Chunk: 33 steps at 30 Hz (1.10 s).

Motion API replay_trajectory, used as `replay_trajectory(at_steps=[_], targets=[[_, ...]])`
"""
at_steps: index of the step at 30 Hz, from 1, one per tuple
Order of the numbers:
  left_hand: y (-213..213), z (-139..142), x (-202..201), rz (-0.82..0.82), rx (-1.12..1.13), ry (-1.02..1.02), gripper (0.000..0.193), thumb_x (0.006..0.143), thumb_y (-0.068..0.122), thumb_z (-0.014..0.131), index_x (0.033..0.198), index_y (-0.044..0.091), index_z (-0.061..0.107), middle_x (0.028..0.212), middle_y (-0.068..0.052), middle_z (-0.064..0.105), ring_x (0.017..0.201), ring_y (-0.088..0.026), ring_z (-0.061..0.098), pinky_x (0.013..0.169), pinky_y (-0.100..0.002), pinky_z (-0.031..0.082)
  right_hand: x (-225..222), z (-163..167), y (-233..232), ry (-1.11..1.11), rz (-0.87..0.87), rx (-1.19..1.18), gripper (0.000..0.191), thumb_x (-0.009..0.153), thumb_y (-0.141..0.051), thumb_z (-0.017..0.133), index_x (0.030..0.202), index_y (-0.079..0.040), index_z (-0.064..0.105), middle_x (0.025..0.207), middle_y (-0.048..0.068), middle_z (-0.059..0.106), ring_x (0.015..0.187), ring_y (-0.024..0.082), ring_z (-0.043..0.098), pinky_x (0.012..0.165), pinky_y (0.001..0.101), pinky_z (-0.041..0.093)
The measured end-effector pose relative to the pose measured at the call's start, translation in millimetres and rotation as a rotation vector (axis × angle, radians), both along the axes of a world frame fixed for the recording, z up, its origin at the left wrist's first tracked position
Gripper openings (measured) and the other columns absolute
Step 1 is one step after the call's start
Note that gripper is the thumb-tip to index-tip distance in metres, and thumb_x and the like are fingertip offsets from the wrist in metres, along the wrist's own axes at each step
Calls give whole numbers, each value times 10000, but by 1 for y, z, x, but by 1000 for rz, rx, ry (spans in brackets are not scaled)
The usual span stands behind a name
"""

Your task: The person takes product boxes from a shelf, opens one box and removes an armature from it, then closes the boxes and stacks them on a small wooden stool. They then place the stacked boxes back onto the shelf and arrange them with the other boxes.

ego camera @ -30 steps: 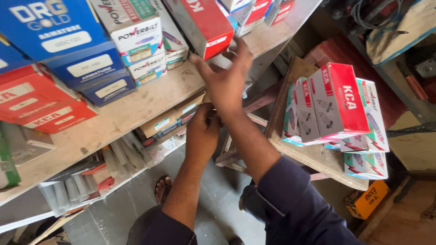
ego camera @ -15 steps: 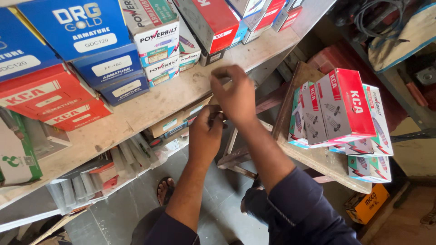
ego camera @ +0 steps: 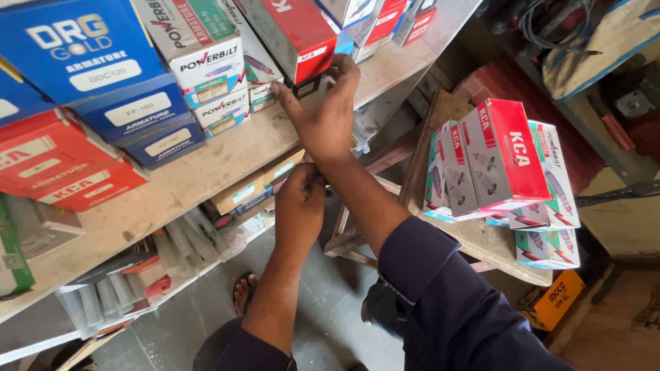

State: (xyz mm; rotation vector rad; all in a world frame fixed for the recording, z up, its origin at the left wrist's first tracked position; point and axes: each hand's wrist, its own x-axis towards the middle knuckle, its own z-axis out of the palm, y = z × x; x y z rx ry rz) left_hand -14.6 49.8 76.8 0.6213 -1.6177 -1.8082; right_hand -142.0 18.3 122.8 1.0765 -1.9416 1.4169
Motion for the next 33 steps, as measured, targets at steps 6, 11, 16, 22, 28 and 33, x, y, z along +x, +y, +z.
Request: replay_trajectory(at_steps=[6,11,16,22,28,33], targets=[[4,-2,-2,-30,173,238,195,1010,49,563,1177,-24,631,1084,-104,719,968,-154,694,835,-314,585,2,7,17,-63,-68,-31,676,838,-187,964,1349,-43,546,1197,118,647,1115,226,667,1076,387,544],[4,18,7,-4,123,734,878,877,474,832,1461,117,283,1470,16,447,1299,-93,545,1042,-262,508,66,-9,100,-122,140,-178,554,827,-167,890,1227,-25,535,1180,120,549,1107,238,573,1022,356,486],[15,19,22,-123,131,700,995,833,421,927,1524,36,324,1451,-118,516,1316,-222,609,1050,-428,594,43,-5,135,-25,348,-80,375,944,-270,715,1236,-61,609,1279,113,545,1202,252,538,1065,370,415],[-5,-4,28,-417,642,788,828,807,459,892,1391,-10,540,1173,-190,728,952,-311,737,772,-501,648,-2,37,135,-296,599,-183,1099,784,-557,873,1505,1,259,1476,91,409,1393,238,416,1202,396,325],[-7,9,25,-293,635,808,918,896,478,818,1563,134,289,1450,-169,512,1250,-311,607,1045,-539,521,-17,12,177,-512,612,-181,982,839,-364,875,1554,6,311,1374,108,525,1318,205,522,1183,370,409],[-5,30,27,-278,503,873,945,924,328,780,1615,162,157,1673,-124,275,1512,-333,396,1259,-584,318,-5,-30,138,-342,299,-329,861,928,-241,839,1502,-62,222,1409,91,452,1332,171,486,1174,356,420]])
